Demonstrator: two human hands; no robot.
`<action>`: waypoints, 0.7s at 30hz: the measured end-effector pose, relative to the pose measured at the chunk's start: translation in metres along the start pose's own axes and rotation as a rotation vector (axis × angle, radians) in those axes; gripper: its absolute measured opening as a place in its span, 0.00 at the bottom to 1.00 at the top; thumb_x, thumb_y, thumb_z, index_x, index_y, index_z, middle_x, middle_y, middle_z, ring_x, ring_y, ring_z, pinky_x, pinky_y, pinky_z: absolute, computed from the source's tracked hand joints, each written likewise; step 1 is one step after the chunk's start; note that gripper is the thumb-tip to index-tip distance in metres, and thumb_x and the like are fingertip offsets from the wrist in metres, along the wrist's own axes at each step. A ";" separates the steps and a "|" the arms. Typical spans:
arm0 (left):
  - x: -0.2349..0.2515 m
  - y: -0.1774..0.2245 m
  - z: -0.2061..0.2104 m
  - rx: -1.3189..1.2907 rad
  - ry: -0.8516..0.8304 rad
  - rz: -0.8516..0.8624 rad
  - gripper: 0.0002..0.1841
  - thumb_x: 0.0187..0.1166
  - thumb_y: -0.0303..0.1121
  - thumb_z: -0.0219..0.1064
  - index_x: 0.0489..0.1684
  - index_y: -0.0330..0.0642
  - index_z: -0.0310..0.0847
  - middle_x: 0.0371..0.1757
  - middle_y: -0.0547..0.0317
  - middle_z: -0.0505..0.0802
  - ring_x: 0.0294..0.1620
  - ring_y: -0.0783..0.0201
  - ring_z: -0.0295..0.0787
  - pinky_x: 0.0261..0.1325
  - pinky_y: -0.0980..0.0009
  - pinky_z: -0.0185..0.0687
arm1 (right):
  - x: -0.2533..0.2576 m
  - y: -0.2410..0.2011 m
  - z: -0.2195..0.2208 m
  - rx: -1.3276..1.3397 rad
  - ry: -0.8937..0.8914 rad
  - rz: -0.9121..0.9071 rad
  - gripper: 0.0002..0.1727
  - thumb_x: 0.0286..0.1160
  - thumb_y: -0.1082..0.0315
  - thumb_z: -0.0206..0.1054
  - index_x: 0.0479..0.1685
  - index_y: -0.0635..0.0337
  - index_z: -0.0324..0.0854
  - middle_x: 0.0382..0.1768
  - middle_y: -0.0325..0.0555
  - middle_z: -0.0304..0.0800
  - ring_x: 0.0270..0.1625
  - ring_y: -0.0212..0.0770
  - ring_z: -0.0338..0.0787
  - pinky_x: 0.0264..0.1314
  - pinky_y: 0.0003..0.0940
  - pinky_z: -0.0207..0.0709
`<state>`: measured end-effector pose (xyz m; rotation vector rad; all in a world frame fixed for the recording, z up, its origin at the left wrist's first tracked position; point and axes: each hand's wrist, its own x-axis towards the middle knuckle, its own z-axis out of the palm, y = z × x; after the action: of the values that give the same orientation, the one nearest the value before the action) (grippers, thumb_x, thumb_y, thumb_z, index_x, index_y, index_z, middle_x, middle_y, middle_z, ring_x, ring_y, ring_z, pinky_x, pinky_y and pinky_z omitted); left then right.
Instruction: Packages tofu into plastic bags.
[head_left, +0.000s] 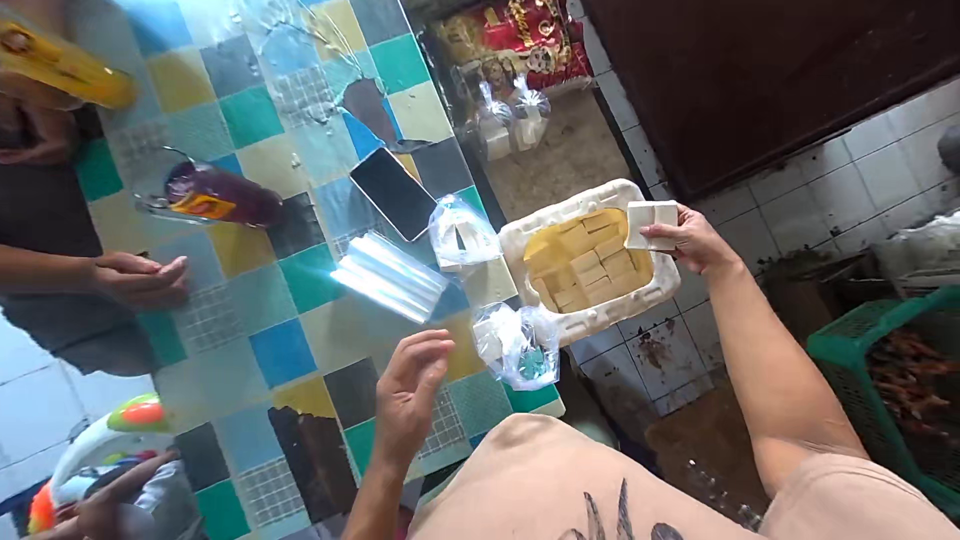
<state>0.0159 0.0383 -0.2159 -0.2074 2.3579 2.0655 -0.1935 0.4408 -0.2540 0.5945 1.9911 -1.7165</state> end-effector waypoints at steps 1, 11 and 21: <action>0.001 0.005 0.009 0.023 -0.051 0.024 0.13 0.86 0.45 0.62 0.50 0.54 0.91 0.64 0.71 0.89 0.66 0.74 0.84 0.68 0.74 0.82 | 0.003 0.001 -0.001 0.068 -0.016 0.025 0.21 0.77 0.79 0.67 0.68 0.60 0.72 0.47 0.42 0.90 0.44 0.32 0.94 0.50 0.31 0.91; 0.022 0.027 0.069 0.629 -0.220 -0.080 0.11 0.79 0.43 0.67 0.50 0.63 0.96 0.82 0.32 0.73 0.80 0.36 0.72 0.73 0.45 0.74 | 0.044 0.024 0.029 -0.707 -0.426 -0.080 0.22 0.61 0.74 0.83 0.55 0.68 0.84 0.45 0.55 0.93 0.49 0.49 0.93 0.58 0.53 0.85; 0.025 0.041 0.050 0.752 -0.256 -0.223 0.15 0.78 0.37 0.64 0.57 0.55 0.94 0.75 0.38 0.80 0.44 0.66 0.89 0.43 0.72 0.85 | 0.101 0.080 0.082 -0.667 -0.329 0.192 0.34 0.62 0.65 0.85 0.68 0.71 0.78 0.60 0.70 0.86 0.66 0.66 0.86 0.72 0.69 0.74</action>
<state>-0.0172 0.0901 -0.1846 -0.1691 2.5888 0.9455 -0.2241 0.3742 -0.3879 0.2352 2.0140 -0.8790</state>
